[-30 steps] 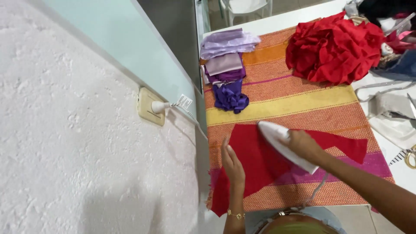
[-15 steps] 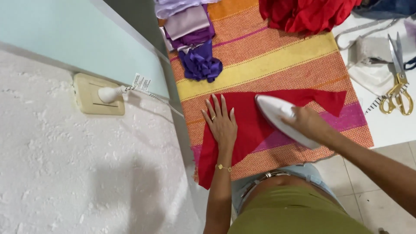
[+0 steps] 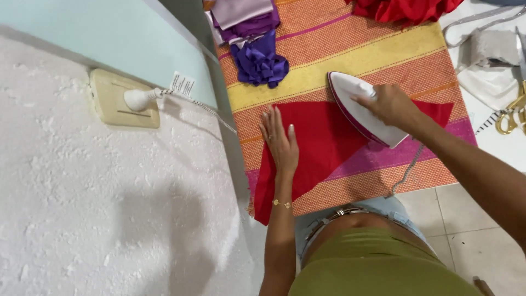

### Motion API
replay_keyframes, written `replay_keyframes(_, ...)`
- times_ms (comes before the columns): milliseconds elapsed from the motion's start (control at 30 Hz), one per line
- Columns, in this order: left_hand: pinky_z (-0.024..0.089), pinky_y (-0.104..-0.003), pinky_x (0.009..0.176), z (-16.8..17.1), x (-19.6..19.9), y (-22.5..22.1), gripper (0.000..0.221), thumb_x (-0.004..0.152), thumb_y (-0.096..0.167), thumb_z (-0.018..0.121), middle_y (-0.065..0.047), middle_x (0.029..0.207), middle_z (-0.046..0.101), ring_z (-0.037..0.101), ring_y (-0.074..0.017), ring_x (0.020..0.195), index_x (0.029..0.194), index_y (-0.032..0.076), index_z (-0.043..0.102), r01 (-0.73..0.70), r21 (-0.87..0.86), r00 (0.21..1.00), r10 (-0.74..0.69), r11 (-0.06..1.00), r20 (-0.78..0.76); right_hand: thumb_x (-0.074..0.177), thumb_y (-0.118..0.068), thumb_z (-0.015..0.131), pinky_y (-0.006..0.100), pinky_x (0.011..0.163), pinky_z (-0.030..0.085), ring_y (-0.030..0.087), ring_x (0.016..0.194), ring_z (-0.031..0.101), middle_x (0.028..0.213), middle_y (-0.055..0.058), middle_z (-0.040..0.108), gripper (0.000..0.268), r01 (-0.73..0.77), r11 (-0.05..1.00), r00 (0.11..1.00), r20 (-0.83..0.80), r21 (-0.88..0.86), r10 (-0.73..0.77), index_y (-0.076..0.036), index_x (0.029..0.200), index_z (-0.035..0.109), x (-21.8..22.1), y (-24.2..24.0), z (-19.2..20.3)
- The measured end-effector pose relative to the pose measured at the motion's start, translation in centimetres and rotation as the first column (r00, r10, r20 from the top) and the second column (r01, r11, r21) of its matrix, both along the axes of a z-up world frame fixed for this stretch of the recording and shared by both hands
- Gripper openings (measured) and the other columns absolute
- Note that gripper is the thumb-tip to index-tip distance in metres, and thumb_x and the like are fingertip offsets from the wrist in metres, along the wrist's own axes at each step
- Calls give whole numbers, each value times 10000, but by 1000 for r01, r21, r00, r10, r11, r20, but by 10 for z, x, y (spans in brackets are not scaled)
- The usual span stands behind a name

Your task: The person is ironing various pieces of lilac and red fabric on an ironing board and occasionally using scissors to trim them.

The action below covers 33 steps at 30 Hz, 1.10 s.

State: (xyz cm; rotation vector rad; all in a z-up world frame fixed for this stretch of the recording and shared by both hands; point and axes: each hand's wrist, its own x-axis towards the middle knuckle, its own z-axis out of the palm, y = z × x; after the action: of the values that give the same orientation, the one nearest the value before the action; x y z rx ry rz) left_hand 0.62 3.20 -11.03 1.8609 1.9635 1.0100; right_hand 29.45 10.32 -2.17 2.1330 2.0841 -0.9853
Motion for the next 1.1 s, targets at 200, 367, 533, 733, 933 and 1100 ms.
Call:
replay_keyframes(200,456,-523,1281,49,-43,-58,448,1161,138,314,-236,1605,398,455,-412,1528,1561,-44,402,-414,220,781,220,883,585,969,-726,599,557,845,673,441,973,820,966,252,823,711,-322,933,946,-15,-161,324,-55,1097,797,-121,-63,-2)
replay_keyframes(367,441,-624,1256,49,-52,-100,439,1130,76,348,-313,1560,372,449,-494,1487,1511,-138,394,-536,310,778,317,785,542,998,-690,581,644,848,649,522,1015,792,1088,299,801,733,-409,908,908,60,-97,415,-42,1288,765,-181,-16,-15)
replay_keyframes(533,283,-582,1299,48,-52,-115,448,1171,148,341,-254,1607,322,355,-426,1544,1562,-69,351,-579,301,754,357,758,551,959,-770,573,664,844,641,518,1043,786,1118,262,795,762,-378,918,921,46,-124,386,-115,1278,796,-201,-38,-41)
replay_keyframes(733,336,-613,1272,56,-53,-109,445,1169,172,354,-258,1582,351,411,-436,1512,1549,-59,384,-582,315,765,374,750,524,1043,-630,611,683,863,616,577,1029,763,1072,348,771,709,-297,954,955,-35,-29,296,35,1241,759,-216,-2,-13)
replay_keyframes(933,336,-611,1267,42,-51,-111,441,1174,182,355,-267,1579,372,395,-458,1533,1541,-61,385,-569,295,762,358,768,540,1019,-715,553,671,932,615,549,1121,760,1165,328,779,764,-378,915,924,6,-139,382,-39,1304,766,-204,-18,-12)
replay_keyframes(1100,325,-603,1269,50,-51,-114,430,1170,142,358,-283,1597,418,427,-466,1539,1546,-68,372,-544,276,769,339,792,542,1033,-633,628,651,875,630,556,1053,767,1100,335,773,698,-318,945,948,-8,-83,318,12,1260,771,-212,-23,5)
